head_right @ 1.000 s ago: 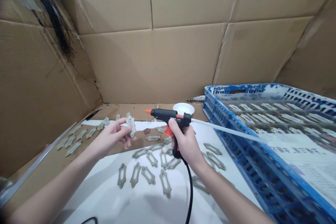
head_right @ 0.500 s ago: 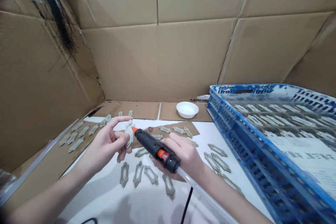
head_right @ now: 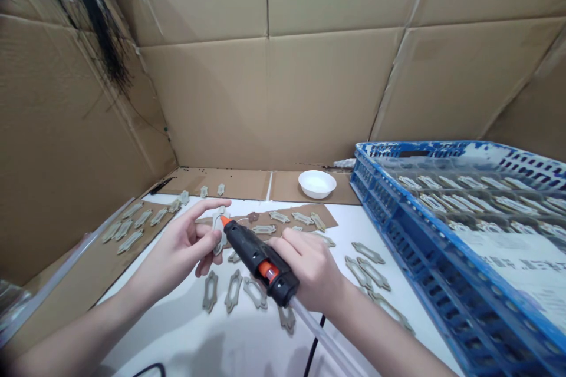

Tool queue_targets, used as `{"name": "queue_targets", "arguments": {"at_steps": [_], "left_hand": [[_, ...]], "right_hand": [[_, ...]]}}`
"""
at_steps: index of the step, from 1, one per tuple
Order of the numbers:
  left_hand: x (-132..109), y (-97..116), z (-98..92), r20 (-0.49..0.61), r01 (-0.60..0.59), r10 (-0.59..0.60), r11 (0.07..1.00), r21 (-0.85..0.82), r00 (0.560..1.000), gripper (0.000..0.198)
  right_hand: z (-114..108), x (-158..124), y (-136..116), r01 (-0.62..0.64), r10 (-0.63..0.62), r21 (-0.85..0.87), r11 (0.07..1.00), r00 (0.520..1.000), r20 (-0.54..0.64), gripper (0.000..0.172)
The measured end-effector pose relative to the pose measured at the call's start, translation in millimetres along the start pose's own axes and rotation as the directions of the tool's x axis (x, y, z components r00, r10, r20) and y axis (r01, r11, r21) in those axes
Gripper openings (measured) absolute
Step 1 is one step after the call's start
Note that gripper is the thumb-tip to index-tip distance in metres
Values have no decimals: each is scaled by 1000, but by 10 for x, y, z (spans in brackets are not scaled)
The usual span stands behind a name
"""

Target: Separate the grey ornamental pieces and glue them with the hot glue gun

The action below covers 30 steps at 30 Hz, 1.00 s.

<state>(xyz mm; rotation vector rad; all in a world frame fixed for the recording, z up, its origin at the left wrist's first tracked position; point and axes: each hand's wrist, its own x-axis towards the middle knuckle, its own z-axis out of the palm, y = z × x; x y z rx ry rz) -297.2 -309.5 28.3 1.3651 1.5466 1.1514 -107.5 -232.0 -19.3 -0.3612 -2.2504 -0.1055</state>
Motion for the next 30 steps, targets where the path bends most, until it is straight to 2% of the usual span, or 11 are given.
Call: {"name": "queue_targets", "arguments": {"at_steps": [3, 8, 30], "left_hand": [[-10, 20, 3, 2, 2, -2, 1000, 7, 1000, 37], [-19, 32, -4, 9, 14, -14, 1000, 21, 1000, 37], [53, -42, -14, 36, 32, -32, 999, -15, 999, 39]], "right_hand": [[12, 1, 4, 25, -24, 3, 1000, 999, -23, 16], [5, 3, -5, 39, -40, -31, 999, 999, -25, 6], [33, 19, -16, 12, -12, -87, 996, 1000, 2, 13]]}}
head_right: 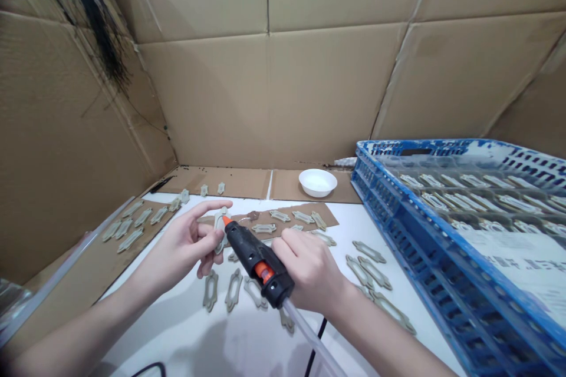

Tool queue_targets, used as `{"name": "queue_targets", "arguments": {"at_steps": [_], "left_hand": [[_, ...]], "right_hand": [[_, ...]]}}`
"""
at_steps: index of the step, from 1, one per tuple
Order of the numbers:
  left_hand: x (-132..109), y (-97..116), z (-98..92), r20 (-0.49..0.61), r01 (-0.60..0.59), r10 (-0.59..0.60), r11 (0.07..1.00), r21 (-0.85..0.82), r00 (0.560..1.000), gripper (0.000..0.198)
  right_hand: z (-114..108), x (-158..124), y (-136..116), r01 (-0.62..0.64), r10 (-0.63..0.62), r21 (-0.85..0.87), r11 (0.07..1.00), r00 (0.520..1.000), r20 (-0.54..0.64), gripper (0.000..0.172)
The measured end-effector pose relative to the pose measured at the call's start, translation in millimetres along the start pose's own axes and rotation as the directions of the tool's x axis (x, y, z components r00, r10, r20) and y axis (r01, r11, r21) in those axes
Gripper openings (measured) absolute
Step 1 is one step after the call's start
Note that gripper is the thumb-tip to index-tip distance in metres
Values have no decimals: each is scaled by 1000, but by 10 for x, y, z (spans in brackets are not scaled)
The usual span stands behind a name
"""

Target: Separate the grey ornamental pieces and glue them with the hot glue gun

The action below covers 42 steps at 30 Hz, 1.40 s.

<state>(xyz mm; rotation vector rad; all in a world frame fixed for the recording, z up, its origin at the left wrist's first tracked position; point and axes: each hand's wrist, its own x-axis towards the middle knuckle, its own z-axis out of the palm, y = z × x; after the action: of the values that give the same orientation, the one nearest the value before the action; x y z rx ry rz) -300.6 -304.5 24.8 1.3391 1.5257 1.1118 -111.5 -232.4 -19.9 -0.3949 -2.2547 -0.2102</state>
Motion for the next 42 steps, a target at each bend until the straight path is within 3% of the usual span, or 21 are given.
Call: {"name": "queue_targets", "arguments": {"at_steps": [10, 12, 14, 16, 18, 20, 21, 23, 27, 31, 35, 42], "left_hand": [[5, -3, -21, 2, 1, -1, 1000, -2, 1000, 40], [-10, 9, -44, -22, -6, 6, 1000, 31, 1000, 40], [-26, 20, -67, -42, -12, 15, 998, 64, 999, 40], [-28, 20, -91, -40, -20, 24, 996, 82, 999, 38], [-5, 7, -120, -28, -33, 35, 996, 81, 999, 33], [35, -11, -161, -23, -51, 53, 995, 82, 998, 25], [58, -17, -186, -27, -65, 67, 994, 91, 997, 21], [102, -18, -241, -52, -97, 104, 988, 124, 993, 17], [173, 7, -324, -143, -134, 160, 976, 173, 977, 13], [225, -4, -311, -158, -134, 153, 984, 120, 976, 14], [248, -48, -248, -103, -104, 117, 988, 118, 988, 13], [241, -63, -193, -84, -40, 50, 993, 113, 995, 24]], "right_hand": [[5, -15, -2, 3, -3, -38, 999, 1000, -13, 16], [33, -24, 13, -60, 61, -63, 996, 998, 4, 17], [58, -14, 43, -209, 211, -47, 977, 976, 57, 20], [68, 18, 89, -415, 397, 59, 908, 896, 198, 26], [56, 62, 144, -639, 530, 186, 746, 739, 415, 35], [28, 101, 200, -815, 556, 278, 508, 557, 617, 43], [13, 115, 227, -867, 542, 319, 383, 491, 682, 47], [-12, 129, 272, -897, 498, 410, 164, 434, 751, 52], [-23, 124, 312, -851, 449, 519, -87, 431, 783, 57], [-21, 136, 292, -821, 425, 539, -192, 425, 799, 57], [-51, 165, 255, -833, 426, 524, -177, 415, 804, 56], [-78, 168, 203, -849, 447, 528, -26, 462, 766, 52]]}}
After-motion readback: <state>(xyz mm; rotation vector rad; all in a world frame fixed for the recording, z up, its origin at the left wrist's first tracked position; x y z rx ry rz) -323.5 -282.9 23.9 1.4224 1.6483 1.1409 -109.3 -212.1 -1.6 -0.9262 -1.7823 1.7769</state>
